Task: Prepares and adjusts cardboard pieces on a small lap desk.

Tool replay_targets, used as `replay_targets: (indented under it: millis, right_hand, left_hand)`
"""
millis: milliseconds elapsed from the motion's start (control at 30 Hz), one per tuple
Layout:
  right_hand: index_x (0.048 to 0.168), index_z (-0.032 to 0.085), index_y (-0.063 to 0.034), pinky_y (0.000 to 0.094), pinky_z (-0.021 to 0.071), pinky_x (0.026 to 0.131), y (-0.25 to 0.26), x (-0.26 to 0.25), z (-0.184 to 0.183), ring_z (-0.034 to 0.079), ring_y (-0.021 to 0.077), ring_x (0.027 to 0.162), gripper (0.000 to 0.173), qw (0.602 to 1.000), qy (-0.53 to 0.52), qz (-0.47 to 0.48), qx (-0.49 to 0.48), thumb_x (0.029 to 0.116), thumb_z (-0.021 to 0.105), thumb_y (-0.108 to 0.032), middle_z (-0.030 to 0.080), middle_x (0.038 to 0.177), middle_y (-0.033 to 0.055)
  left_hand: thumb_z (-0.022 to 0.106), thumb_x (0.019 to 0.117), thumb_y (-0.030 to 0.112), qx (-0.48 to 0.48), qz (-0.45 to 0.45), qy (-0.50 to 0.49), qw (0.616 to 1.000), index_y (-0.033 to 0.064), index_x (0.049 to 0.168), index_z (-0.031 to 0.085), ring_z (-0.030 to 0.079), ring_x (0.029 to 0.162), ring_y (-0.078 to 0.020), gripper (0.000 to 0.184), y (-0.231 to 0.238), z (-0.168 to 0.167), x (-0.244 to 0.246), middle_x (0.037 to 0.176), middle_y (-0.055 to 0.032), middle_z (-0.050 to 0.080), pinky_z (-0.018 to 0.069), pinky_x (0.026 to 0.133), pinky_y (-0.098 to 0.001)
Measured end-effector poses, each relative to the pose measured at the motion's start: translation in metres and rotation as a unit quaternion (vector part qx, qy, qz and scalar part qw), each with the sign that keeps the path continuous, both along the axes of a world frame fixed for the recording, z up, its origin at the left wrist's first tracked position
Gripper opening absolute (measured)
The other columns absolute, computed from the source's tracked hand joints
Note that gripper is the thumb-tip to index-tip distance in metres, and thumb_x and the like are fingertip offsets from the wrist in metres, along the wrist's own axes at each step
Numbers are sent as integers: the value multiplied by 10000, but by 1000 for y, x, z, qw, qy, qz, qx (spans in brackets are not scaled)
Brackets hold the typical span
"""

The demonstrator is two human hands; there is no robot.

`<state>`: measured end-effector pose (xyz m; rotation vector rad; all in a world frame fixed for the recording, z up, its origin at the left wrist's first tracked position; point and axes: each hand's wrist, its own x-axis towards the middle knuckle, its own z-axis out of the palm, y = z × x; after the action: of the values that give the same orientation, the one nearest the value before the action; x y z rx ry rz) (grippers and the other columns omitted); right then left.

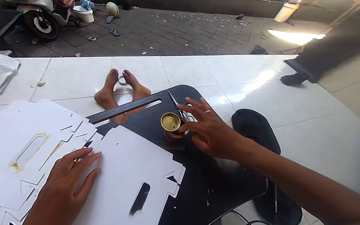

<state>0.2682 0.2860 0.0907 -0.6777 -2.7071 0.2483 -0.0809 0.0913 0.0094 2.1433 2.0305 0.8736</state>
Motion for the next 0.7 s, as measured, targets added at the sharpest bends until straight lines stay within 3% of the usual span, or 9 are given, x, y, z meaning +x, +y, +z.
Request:
replay_targets:
  millis: [167,333,433,533,700]
  right_hand:
    - [994,763,-147,620,128,1241,0,2,11,225,281,1554,264,993,-3,-15,-115,939,511,-87,465,1564,76]
    - [1016,770,-140,414,316,1202,1,5,19,306,185,1512,294,966,40,-40,-254,953,487,-91,486,1543,57]
    - [1014,764,-123,324,412,1115,1,7,22,417,121,1423,297,952,49,-42,-300,955,476,-80,503,1515,59]
    - [1023,764,-124,281,450,1060,0,7,26,468,87,1370,311,937,54,-49,-341,959,465,-64,510,1507,49]
    - [1042,762,-127,261,480,1024,0,10,31,495,80,1347,322,912,61,-58,-401,973,456,-52,512,1501,54]
  left_hand:
    - [550,1011,315,-5,2,-11,1000,54,1227,724,589,1204,-382,381,1,3,1,1320,-241,616,461,1019,-480]
    - [553,1013,327,-4,1,-18,1000,34,1275,690,587,1221,-392,417,3,11,8,1317,-240,623,465,1023,-496]
    - [591,984,457,5,-8,-38,999,16,1416,559,634,1139,-346,619,20,20,30,1278,-204,651,537,912,-478]
    - [633,907,559,12,-16,-56,998,17,1474,481,640,1125,-295,798,46,34,67,1252,-134,670,549,898,-456]
    - [809,773,558,3,-34,-81,996,-33,1581,243,628,1116,-387,1150,94,42,125,1256,-188,650,481,945,-605]
